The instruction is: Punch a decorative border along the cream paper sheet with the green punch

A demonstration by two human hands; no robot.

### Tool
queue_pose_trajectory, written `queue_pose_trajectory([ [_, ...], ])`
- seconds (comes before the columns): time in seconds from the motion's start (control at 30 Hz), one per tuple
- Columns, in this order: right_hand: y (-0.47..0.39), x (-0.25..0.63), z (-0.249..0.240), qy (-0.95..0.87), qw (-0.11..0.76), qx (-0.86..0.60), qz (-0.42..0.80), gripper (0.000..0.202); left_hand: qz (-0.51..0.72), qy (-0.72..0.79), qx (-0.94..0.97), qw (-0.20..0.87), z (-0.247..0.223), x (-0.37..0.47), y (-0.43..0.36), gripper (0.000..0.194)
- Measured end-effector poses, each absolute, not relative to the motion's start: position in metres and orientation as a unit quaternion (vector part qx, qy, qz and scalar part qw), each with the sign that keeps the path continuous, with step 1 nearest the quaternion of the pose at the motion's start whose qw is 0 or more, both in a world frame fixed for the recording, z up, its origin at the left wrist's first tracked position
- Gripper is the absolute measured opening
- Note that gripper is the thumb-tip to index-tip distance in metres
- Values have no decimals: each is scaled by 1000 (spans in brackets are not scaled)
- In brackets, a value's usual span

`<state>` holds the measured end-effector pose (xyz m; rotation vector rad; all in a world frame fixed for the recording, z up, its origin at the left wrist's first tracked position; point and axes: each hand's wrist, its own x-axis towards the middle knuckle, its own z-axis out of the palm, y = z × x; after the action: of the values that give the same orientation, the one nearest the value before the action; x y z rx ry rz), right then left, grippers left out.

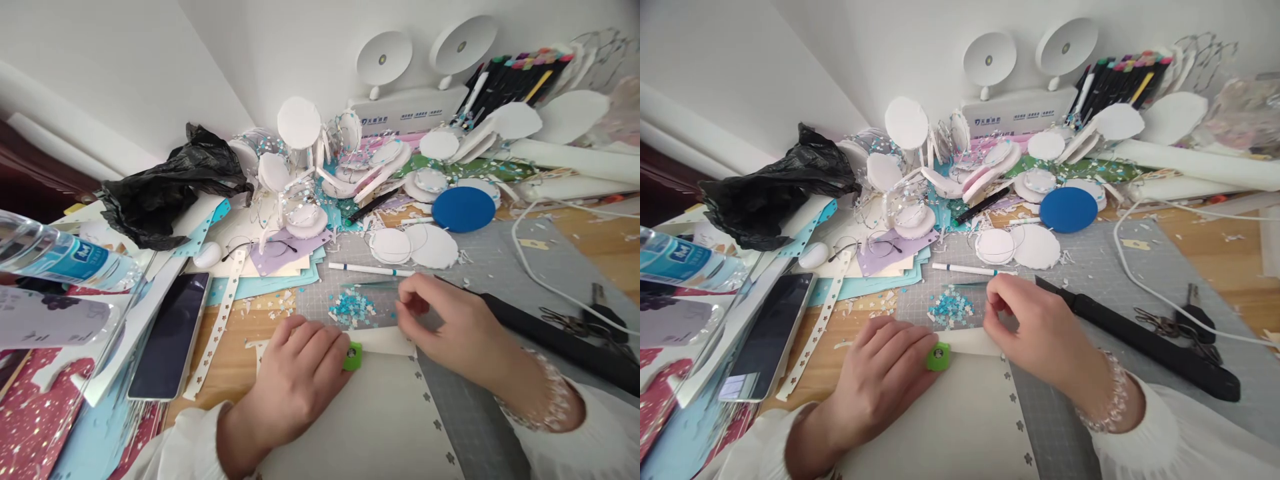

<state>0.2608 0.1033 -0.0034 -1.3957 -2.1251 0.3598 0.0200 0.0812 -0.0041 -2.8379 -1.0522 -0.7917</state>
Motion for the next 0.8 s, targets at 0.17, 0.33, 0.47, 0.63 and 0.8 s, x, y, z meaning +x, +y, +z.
queue_pose_trajectory([
  [0.17,112,260,-13,-832,232,-486,135,22,-251,-326,-911,12,-5,19,80,16],
  [0.33,121,265,-20,-838,234,-477,126,23,-257,-313,-913,35,-7,18,77,19],
  [0.47,119,265,-13,-830,282,-469,106,18,-256,-316,-913,33,-8,18,77,19],
  [0.63,112,263,-10,-744,404,-518,121,10,-258,-318,-912,25,-6,18,77,16],
  [0.8,112,260,-13,-770,326,-522,169,11,-271,-330,-904,18,-5,19,76,16],
])
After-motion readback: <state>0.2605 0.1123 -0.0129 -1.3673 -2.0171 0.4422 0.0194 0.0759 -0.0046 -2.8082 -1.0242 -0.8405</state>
